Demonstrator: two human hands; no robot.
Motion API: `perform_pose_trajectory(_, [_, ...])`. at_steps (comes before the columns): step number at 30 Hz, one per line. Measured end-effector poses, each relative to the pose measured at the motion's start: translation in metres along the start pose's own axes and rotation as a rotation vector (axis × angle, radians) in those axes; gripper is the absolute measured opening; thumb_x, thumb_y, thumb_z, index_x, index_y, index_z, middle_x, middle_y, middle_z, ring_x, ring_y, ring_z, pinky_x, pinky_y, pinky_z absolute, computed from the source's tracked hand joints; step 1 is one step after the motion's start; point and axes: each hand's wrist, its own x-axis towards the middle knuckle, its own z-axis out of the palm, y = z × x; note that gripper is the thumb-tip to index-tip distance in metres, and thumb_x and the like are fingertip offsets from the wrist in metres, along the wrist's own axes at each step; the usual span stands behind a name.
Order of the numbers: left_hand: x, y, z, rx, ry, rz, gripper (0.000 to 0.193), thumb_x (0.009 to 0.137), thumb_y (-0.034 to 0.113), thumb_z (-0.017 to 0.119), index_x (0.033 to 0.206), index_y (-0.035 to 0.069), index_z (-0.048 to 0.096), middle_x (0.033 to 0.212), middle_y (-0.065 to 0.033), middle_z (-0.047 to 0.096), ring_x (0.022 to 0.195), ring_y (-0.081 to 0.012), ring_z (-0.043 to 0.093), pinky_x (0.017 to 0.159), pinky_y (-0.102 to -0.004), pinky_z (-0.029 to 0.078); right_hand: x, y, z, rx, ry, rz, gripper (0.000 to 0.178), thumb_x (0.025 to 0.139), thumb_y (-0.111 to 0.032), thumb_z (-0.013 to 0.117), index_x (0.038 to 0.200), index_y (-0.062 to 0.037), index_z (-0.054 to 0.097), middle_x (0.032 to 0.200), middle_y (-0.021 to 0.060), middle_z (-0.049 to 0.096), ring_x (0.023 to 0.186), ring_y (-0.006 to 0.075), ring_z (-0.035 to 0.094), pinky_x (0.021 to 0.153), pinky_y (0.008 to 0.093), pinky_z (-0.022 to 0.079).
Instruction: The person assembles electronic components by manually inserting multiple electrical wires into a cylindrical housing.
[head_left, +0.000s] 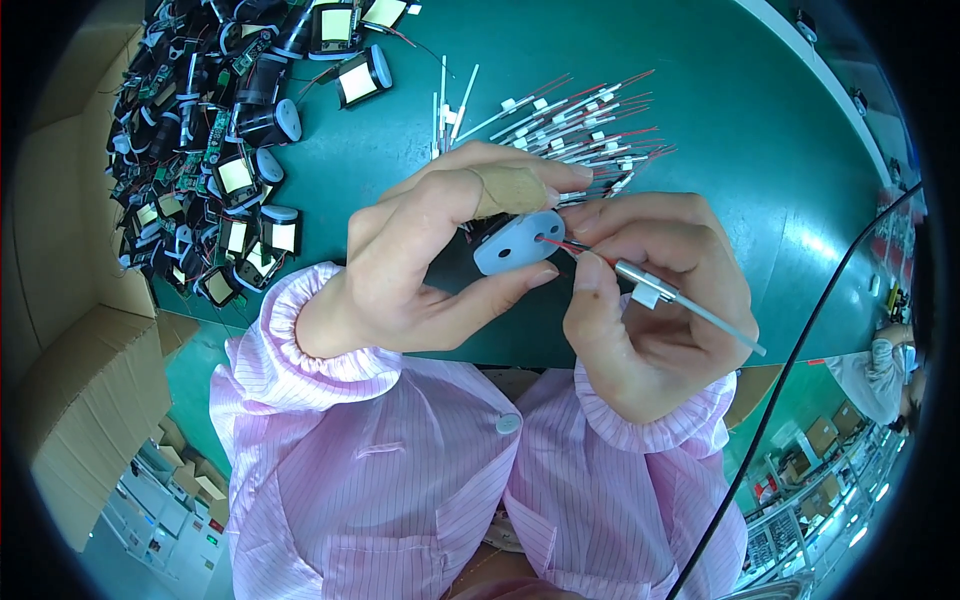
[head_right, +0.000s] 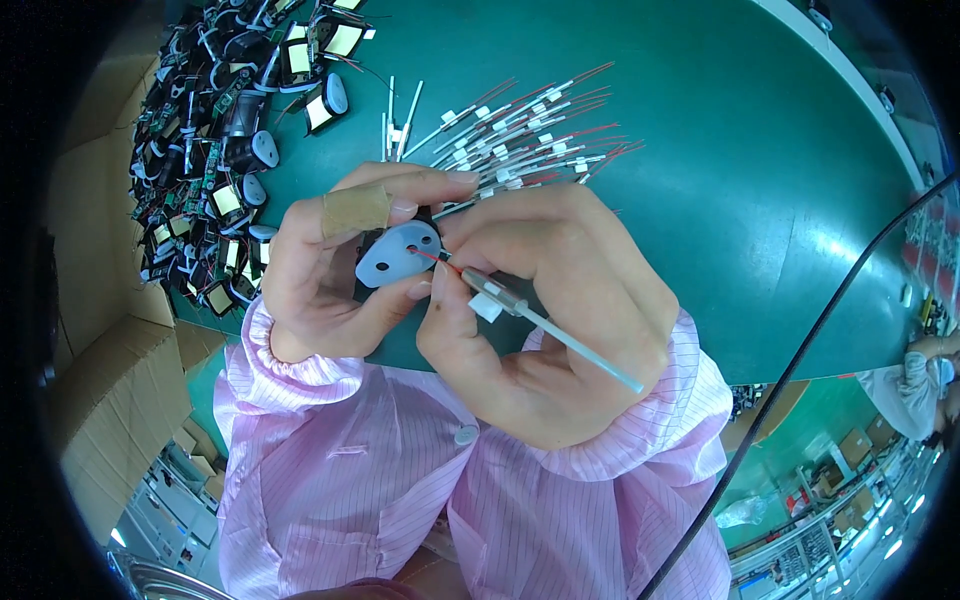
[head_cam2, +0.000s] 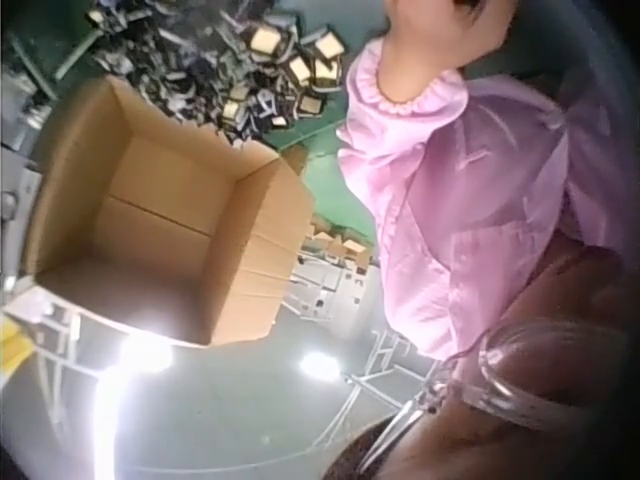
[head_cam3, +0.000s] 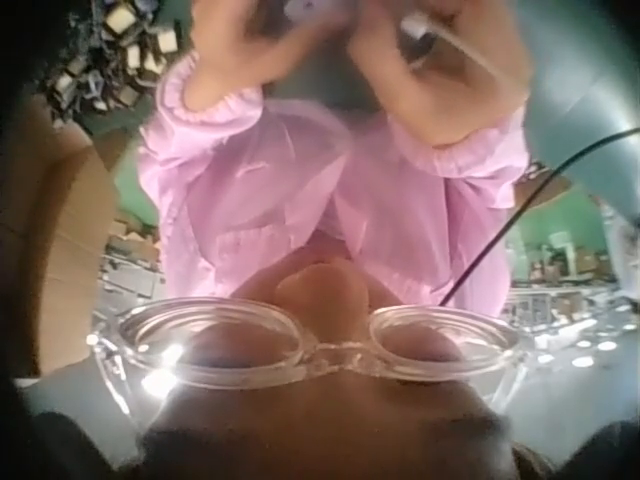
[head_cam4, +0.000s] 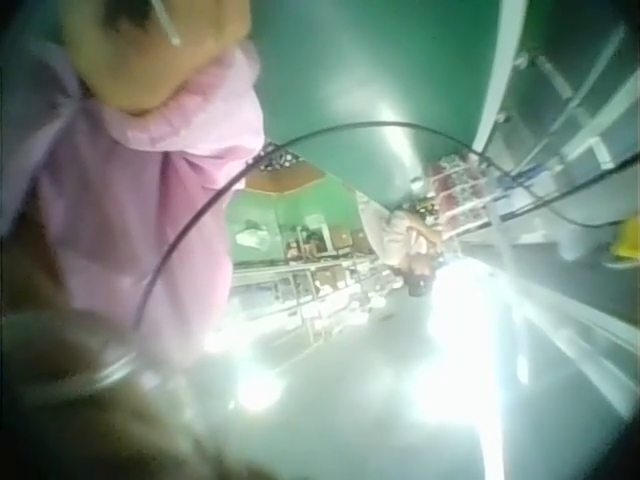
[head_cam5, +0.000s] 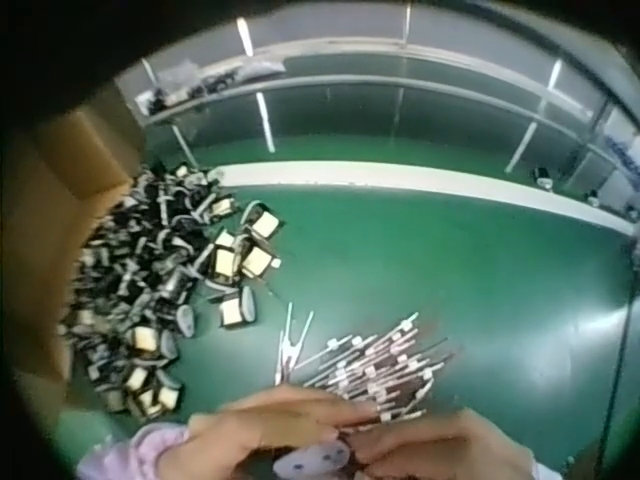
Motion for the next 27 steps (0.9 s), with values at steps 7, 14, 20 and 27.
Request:
perform_pose_trajectory(7, [-0.001, -0.005, 0.003, 0.043, 0.026, 0.056, 0.047, 0.081, -0.006, 0.064, 0.122, 0.0, 0.041, 0.12, -0.034, 0.056, 0.112, -0.0368, 0.056, 0.092, -0.0441, 0.047, -0.002, 0.001, 0.002, 0.013, 0.029, 0.027, 0.011, 0.079, 0.008, 0.064, 0.088, 0.0063, 0.057, 0.093, 0.0199, 0.063, 0.085, 0.0235, 0.066, 0.073, 0.0293, 0.053])
perform_pose_trajectory(14, [-0.001, -0.007, 0.002, 0.134, 0.031, 0.092, 0.053, 0.075, -0.009, 0.064, 0.124, 0.001, 0.045, 0.121, -0.0309, 0.057, 0.112, -0.0369, 0.057, 0.092, -0.0437, 0.048, -0.001, 0.002, 0.004, 0.024, 0.054, 0.068, 0.011, 0.079, 0.008, 0.064, 0.087, 0.006, 0.057, 0.093, 0.0189, 0.063, 0.085, 0.0243, 0.067, 0.073, 0.03, 0.053])
perform_pose_trajectory(20, [0.001, -0.006, 0.001, 0.149, 0.013, 0.083, 0.054, 0.074, -0.008, 0.066, 0.123, 0.002, 0.046, 0.121, -0.0303, 0.058, 0.111, -0.0366, 0.058, 0.091, -0.0439, 0.048, 0.0, 0.0, 0.003, 0.008, 0.049, 0.072, 0.01, 0.078, 0.009, 0.063, 0.086, 0.0061, 0.057, 0.092, 0.018, 0.063, 0.085, 0.0246, 0.067, 0.076, 0.0324, 0.054])
perform_pose_trajectory(27, [0.007, -0.006, 0.012, 0.146, 0.202, 0.124, 0.044, 0.066, -0.005, 0.078, 0.104, -0.009, 0.057, 0.103, -0.026, 0.066, 0.096, -0.037, 0.066, 0.077, -0.039, 0.056, 0.002, 0.001, -0.002, 0.061, 0.015, 0.084, 0.01, 0.077, 0.01, 0.063, 0.084, 0.0063, 0.057, 0.091, 0.0179, 0.062, 0.085, 0.025, 0.067, 0.076, 0.0325, 0.054])
